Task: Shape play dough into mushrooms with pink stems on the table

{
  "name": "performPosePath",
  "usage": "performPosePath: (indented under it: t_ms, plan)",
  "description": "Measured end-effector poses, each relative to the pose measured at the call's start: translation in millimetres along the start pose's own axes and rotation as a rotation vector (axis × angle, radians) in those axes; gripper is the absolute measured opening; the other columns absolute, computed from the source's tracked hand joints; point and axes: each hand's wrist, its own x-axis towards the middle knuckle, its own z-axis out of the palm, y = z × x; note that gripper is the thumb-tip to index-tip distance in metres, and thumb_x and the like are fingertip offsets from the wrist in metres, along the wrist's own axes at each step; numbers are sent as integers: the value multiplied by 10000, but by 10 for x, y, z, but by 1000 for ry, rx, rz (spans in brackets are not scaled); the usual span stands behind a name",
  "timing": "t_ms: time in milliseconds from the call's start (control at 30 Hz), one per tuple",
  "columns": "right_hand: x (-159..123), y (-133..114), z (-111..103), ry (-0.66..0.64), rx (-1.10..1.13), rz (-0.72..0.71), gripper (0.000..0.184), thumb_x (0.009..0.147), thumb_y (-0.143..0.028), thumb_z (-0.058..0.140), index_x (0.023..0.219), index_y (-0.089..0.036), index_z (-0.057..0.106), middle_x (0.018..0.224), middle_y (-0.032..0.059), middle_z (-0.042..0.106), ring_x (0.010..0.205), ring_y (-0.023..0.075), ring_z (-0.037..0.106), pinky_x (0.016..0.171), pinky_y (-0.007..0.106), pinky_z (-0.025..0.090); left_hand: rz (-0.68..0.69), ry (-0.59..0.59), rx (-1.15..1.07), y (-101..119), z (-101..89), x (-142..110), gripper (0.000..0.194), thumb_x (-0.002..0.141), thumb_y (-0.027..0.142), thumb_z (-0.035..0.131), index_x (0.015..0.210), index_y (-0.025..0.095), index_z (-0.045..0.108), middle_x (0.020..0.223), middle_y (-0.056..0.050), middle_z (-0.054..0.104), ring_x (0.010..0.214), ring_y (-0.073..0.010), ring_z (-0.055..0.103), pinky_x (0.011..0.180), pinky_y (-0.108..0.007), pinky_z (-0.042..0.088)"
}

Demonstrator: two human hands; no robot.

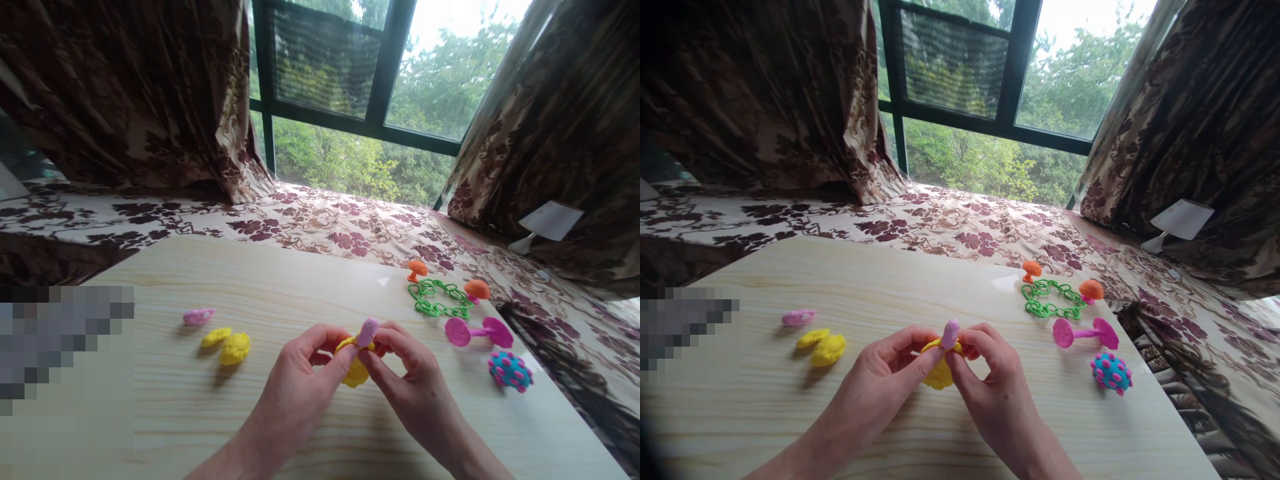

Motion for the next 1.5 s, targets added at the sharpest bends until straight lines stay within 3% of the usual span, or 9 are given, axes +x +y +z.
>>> performPosePath:
  t_ms: [133,333,533,933,1267,1500]
  plan:
    - [2,-18,14,-5,24,11,141,841,-161,525,917,-173,643,804,28,562,726,136,536,646,257,446,-19,-51,-25,15,-30,5,235,805,319,535,956,193,664,816,-23,679,804,-187,606,712,-268,480]
    - [-1,-14,45,59,20,13,139,830,-186,547,846,-165,684,763,38,567,689,143,549,592,251,442,23,8,42,9,-2,22,210,778,264,574,932,176,686,759,-18,670,737,-172,597,651,-242,469]
    - [4,2,-48,-44,245,217,200,865,-270,507,988,-199,648,838,42,622,775,164,575,719,292,465,-29,-67,-97,-2,-13,19,289,807,293,547,1073,210,623,889,-21,679,823,-173,598,756,-271,464]
    - [13,25,-39,-86,586,430,150,785,-297,625,841,-157,629,774,18,636,761,142,569,701,244,444,44,-98,16,52,-31,-7,259,829,277,507,1040,238,653,925,-14,654,854,-171,570,718,-237,441]
    - [-19,42,72,-7,479,361,204,804,-348,587,771,-147,577,712,10,565,677,130,510,622,244,415,81,-46,180,7,-18,-13,234,818,259,511,972,231,684,761,-10,607,819,-189,566,696,-253,431]
    - [41,48,-53,-85,431,378,209,837,-333,545,779,-151,629,706,-1,589,672,113,515,631,215,415,-42,-87,3,16,-25,9,328,816,373,509,1062,204,647,854,-32,684,834,-202,594,708,-266,453]
